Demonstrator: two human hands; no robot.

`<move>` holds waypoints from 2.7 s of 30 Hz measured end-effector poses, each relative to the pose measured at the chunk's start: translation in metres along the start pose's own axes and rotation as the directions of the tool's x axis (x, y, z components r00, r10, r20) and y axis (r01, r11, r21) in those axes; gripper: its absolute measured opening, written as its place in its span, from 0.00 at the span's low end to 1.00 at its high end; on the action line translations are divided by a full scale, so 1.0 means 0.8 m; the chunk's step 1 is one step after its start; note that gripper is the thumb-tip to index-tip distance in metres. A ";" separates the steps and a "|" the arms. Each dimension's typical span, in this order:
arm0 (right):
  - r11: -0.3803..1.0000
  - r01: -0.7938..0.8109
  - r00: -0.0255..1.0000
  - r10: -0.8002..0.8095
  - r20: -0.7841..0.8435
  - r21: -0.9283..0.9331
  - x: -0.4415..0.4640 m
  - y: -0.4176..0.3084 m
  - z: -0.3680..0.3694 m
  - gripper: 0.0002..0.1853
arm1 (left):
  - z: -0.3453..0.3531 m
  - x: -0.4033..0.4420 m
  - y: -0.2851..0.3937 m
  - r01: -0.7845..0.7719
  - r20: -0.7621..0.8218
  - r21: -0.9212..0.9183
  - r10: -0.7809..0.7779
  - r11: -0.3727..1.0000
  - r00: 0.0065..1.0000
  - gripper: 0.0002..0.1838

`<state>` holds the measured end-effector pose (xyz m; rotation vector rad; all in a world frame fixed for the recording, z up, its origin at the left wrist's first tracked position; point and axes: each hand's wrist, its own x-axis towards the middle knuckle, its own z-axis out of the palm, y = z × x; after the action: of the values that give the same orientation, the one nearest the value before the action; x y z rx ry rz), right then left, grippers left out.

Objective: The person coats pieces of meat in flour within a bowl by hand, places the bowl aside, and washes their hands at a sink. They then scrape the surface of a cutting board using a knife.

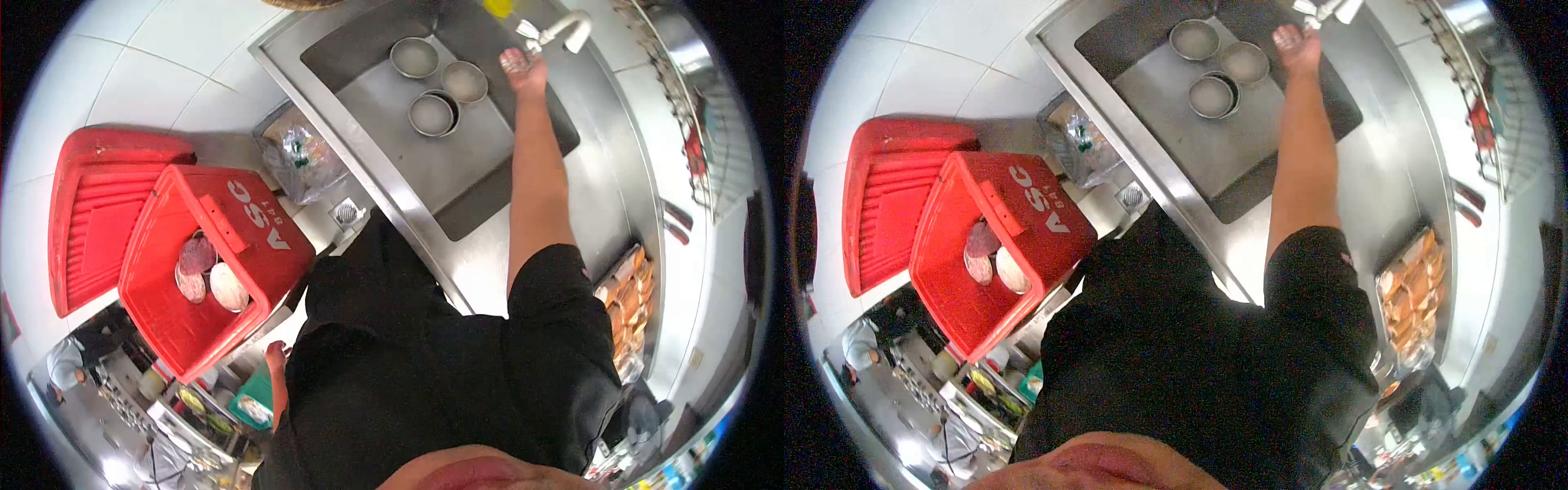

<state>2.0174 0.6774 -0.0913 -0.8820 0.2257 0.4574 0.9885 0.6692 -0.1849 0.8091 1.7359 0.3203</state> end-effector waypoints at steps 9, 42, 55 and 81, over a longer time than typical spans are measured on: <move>0.987 -0.113 0.993 0.108 0.046 0.111 0.150 -0.015 0.017 0.27 | 0.059 -0.085 0.052 0.256 -0.190 0.095 -0.235 0.962 0.953 0.06; 1.000 -0.026 0.985 0.026 0.169 -0.002 0.025 -0.004 -0.031 0.14 | 0.047 -0.018 0.080 0.032 -0.037 0.212 -0.025 0.977 0.999 0.03; 0.971 -0.008 0.994 -0.019 0.112 0.238 0.020 -0.017 -0.046 0.10 | 0.027 -0.007 0.013 -0.172 0.051 0.112 0.167 0.979 0.985 0.08; 0.873 0.138 0.979 -0.048 0.198 -0.468 -0.026 -0.060 0.015 0.10 | 0.012 0.034 0.011 -0.572 0.308 0.572 0.492 0.588 0.814 0.09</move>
<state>2.0218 0.6543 -0.0429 -1.3252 -0.1079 0.5092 0.9975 0.6922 -0.2030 1.8514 1.4420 0.0457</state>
